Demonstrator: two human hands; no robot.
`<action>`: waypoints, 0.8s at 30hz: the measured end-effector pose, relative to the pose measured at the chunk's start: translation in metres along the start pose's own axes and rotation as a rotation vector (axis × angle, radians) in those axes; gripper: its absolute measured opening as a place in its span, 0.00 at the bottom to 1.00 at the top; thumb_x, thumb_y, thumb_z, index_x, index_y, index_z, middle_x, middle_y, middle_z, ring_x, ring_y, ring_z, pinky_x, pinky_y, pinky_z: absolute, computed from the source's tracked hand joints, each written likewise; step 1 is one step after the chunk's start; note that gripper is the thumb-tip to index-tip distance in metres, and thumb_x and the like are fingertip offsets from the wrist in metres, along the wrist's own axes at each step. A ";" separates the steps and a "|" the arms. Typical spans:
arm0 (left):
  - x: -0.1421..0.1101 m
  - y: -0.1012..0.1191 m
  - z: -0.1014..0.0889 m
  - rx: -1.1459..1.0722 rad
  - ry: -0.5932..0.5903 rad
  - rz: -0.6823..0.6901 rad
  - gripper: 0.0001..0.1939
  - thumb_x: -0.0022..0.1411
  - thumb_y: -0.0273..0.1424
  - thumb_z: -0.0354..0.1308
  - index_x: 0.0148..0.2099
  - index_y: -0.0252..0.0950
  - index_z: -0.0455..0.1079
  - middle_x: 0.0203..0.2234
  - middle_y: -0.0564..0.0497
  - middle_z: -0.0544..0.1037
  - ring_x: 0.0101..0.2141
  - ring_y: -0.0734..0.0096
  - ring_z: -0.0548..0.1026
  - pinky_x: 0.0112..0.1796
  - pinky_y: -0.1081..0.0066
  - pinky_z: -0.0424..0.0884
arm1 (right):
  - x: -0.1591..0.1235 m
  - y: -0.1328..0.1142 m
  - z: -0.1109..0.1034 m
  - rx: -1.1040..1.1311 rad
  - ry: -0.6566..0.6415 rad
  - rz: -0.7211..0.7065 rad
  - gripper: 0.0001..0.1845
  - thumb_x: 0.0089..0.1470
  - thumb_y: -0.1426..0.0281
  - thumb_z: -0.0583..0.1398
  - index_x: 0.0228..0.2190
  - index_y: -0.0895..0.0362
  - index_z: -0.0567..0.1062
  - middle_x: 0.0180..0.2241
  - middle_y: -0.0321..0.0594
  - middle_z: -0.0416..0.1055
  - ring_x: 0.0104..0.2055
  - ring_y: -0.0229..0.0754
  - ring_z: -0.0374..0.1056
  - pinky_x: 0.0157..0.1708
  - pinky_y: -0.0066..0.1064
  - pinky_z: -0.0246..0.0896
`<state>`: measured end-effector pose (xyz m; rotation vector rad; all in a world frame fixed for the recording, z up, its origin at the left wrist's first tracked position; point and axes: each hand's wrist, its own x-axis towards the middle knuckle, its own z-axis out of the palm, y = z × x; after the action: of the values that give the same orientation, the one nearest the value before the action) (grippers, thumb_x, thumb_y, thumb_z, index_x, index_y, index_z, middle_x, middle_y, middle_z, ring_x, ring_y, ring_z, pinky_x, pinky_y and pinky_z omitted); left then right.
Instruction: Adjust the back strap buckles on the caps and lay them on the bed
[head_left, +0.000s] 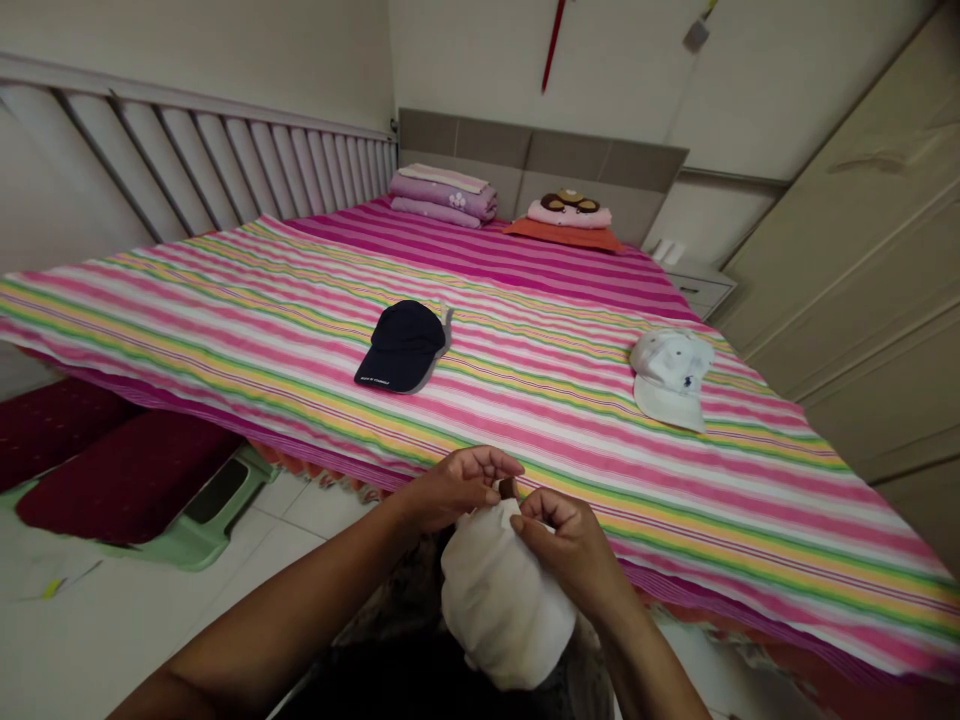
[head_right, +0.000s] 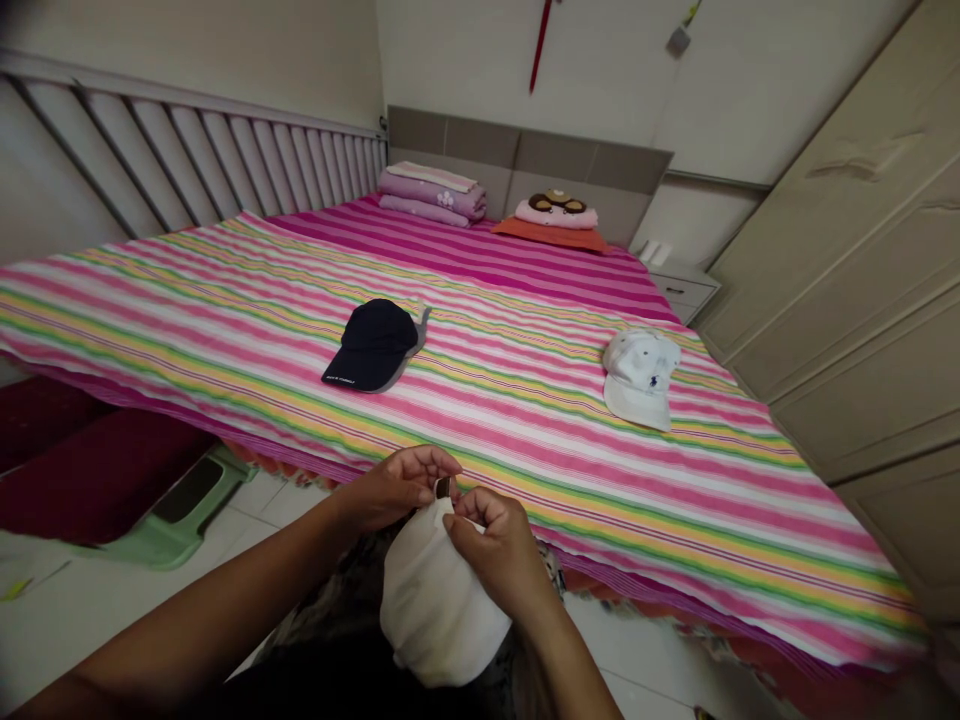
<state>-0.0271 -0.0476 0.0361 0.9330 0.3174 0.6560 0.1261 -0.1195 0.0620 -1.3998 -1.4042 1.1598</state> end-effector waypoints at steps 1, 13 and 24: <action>0.000 0.000 -0.002 0.034 0.011 -0.004 0.20 0.42 0.30 0.65 0.40 0.33 0.70 0.29 0.49 0.73 0.28 0.76 0.70 0.29 0.77 0.62 | 0.000 0.000 -0.001 -0.019 0.003 -0.003 0.12 0.43 0.66 0.58 0.16 0.56 0.62 0.17 0.30 0.54 0.19 0.32 0.46 0.18 0.24 0.43; -0.002 -0.003 -0.008 0.082 0.037 -0.138 0.14 0.43 0.33 0.64 0.31 0.30 0.69 0.21 0.54 0.70 0.21 0.82 0.64 0.25 0.78 0.59 | -0.004 -0.004 -0.006 -0.061 -0.036 0.003 0.12 0.44 0.65 0.59 0.17 0.57 0.64 0.17 0.31 0.56 0.20 0.32 0.48 0.19 0.24 0.44; -0.006 -0.003 -0.001 -0.017 0.001 -0.125 0.13 0.44 0.33 0.63 0.29 0.30 0.66 0.19 0.54 0.69 0.17 0.83 0.64 0.19 0.80 0.57 | -0.002 -0.009 -0.014 0.202 -0.006 0.080 0.12 0.44 0.64 0.59 0.18 0.59 0.65 0.14 0.27 0.50 0.16 0.29 0.42 0.15 0.23 0.37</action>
<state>-0.0309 -0.0519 0.0334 0.8888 0.3679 0.5436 0.1380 -0.1198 0.0744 -1.3193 -1.2078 1.3199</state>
